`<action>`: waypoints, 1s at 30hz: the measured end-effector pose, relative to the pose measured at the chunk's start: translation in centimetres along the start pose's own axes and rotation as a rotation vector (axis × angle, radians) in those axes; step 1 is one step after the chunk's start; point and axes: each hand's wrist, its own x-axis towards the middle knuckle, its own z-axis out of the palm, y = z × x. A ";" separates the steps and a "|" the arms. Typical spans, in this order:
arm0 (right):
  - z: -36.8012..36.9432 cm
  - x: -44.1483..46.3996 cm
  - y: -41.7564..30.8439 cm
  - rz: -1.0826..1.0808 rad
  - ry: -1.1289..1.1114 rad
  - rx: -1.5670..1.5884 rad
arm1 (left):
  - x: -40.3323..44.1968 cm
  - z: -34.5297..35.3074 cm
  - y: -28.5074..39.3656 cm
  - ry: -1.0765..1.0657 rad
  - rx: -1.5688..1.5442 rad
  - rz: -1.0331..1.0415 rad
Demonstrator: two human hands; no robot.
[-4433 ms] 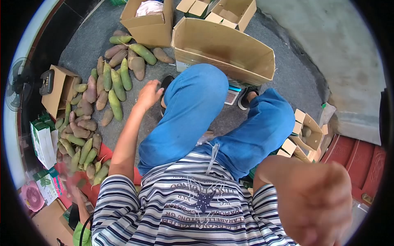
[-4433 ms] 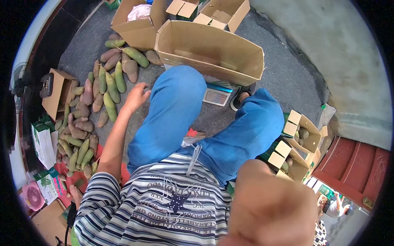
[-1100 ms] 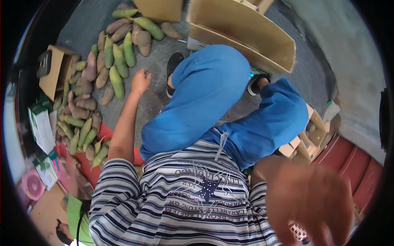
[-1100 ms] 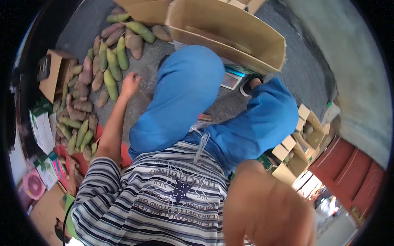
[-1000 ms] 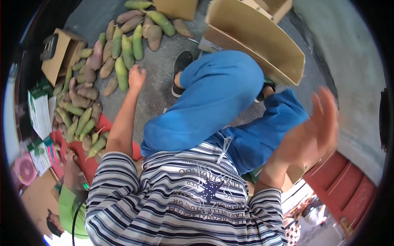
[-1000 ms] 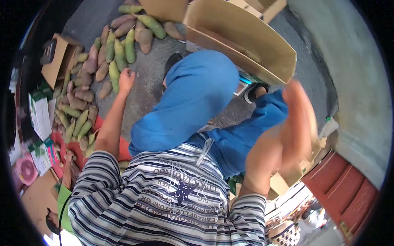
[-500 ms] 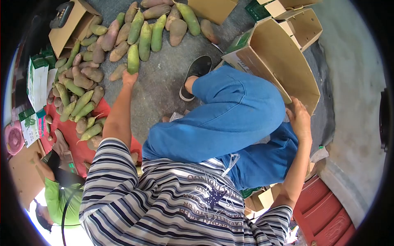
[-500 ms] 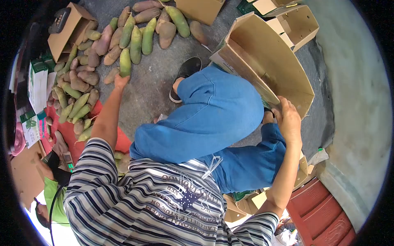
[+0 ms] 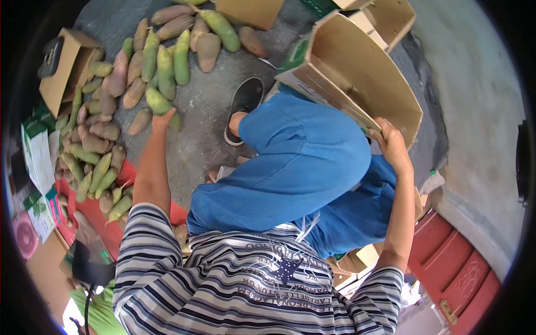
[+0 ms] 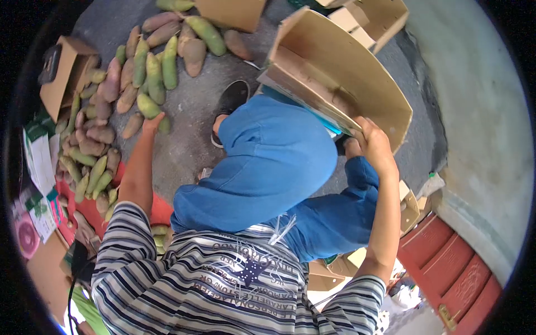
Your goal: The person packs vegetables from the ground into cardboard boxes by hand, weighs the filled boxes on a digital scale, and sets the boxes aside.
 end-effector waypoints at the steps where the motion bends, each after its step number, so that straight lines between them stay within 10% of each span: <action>1: -0.1 0.0 0.1 -0.014 0.002 -0.021 | -0.8 0.9 -0.2 -0.050 -0.186 -0.040; 9: -0.3 -0.5 -0.2 -0.024 -0.009 -0.084 | -11.8 3.4 7.9 -0.159 -0.827 -0.512; 22: 0.9 -0.2 2.1 -0.091 0.045 -0.151 | -33.3 -1.8 41.0 -0.186 -0.363 1.437; 30: 1.1 -0.9 1.7 -0.124 0.068 -0.149 | -34.7 9.8 47.0 -0.495 0.575 1.639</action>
